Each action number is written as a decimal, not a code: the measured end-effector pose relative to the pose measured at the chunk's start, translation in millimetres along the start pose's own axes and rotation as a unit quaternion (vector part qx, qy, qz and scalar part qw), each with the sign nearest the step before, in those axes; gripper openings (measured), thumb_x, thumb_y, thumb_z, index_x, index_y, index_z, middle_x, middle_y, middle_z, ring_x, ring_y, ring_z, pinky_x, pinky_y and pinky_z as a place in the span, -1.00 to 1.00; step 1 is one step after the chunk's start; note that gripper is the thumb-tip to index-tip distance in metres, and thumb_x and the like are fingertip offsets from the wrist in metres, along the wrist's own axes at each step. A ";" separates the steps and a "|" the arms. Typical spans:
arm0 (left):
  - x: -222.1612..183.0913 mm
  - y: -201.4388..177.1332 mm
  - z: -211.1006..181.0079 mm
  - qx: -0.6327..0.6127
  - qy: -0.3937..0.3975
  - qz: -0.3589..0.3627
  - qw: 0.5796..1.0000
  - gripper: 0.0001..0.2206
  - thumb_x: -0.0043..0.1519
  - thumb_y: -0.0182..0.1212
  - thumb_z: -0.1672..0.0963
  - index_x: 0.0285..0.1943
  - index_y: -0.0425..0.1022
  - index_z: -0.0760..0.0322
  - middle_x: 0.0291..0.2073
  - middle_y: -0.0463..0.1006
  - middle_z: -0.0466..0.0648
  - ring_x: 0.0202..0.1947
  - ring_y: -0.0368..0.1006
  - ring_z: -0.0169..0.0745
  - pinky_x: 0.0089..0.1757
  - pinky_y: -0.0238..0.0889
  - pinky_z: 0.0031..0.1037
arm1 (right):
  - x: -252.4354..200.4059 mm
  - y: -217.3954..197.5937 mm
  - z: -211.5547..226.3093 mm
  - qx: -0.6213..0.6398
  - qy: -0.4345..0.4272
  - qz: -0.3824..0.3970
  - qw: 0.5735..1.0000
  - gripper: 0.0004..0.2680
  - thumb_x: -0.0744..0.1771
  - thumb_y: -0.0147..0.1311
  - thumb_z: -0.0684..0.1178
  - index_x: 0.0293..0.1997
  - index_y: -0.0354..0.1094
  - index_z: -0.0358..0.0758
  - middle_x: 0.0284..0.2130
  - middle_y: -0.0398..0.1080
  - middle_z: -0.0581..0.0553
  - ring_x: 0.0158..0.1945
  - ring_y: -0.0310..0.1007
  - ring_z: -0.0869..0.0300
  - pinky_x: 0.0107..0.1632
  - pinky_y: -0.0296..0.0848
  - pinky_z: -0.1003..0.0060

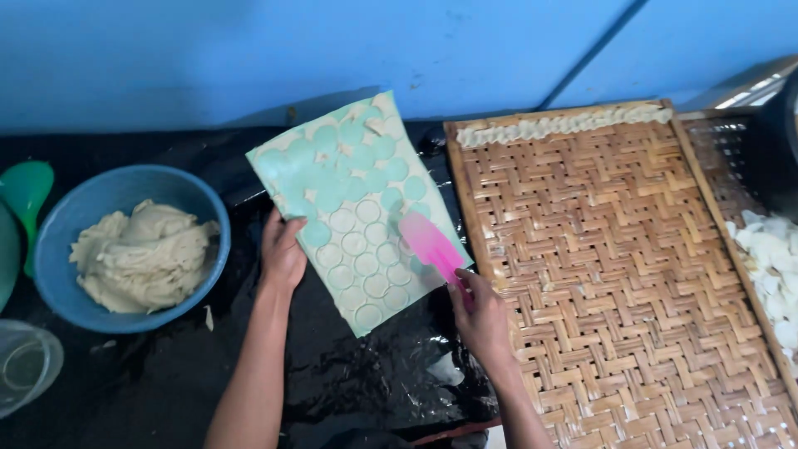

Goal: Scraping and transferring snack dough discs from a stencil to a drying tray.

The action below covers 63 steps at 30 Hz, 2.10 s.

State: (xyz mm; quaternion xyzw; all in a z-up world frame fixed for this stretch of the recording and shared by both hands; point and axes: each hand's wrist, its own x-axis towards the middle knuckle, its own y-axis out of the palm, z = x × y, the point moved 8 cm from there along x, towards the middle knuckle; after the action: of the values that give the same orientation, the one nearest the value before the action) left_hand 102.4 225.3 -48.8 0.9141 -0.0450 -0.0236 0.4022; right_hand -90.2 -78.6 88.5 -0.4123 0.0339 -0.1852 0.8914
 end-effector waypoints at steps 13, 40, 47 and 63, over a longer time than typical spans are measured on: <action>-9.6 7.7 -2.3 0.017 -0.036 -0.009 0.999 -0.55 0.26 0.06 0.31 0.37 0.33 0.30 0.16 0.48 -0.07 0.17 0.40 -0.25 0.17 0.25 -0.38 | 18.6 30.9 36.7 -0.027 -0.044 -0.010 0.999 -0.82 0.36 0.10 -0.10 0.01 0.43 -0.36 -0.21 0.52 -0.35 -0.31 0.58 -0.13 -0.25 0.51 0.04; -11.3 17.9 -10.8 0.035 -0.044 -0.016 0.998 -0.55 0.25 0.07 0.31 0.37 0.33 0.31 0.19 0.47 -0.03 0.20 0.37 -0.23 0.20 0.21 -0.37 | 38.9 63.0 -33.5 0.195 0.064 0.144 0.968 -0.82 0.35 0.15 -0.08 -0.02 0.49 -0.34 -0.43 0.52 -0.04 -0.47 0.40 0.35 -0.39 0.36 0.40; -9.8 12.9 -5.5 0.030 -0.066 -0.016 0.997 -0.56 0.25 0.06 0.31 0.36 0.33 0.31 0.18 0.48 -0.04 0.20 0.39 -0.21 0.18 0.22 -0.34 | 59.9 37.6 -60.4 0.292 0.094 0.117 0.945 -0.82 0.36 0.10 -0.08 -0.01 0.48 -0.35 -0.41 0.49 0.03 -0.50 0.33 0.41 -0.46 0.28 0.48; -10.2 13.9 -8.9 0.044 -0.060 -0.018 0.997 -0.59 0.25 0.03 0.31 0.32 0.34 0.35 0.15 0.49 -0.02 0.17 0.41 -0.20 0.19 0.23 -0.35 | 165.8 -14.0 -107.7 0.090 0.117 -0.046 0.988 -0.72 0.34 0.17 0.04 0.06 0.48 -0.36 -0.32 0.58 -0.19 -0.39 0.57 0.13 -0.31 0.51 0.22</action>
State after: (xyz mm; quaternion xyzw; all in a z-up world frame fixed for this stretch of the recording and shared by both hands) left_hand 92.1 223.5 -32.4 0.9288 -0.0531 -0.0834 0.3572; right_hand 36.7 -224.1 43.5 -0.3071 0.1023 -0.2751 0.9053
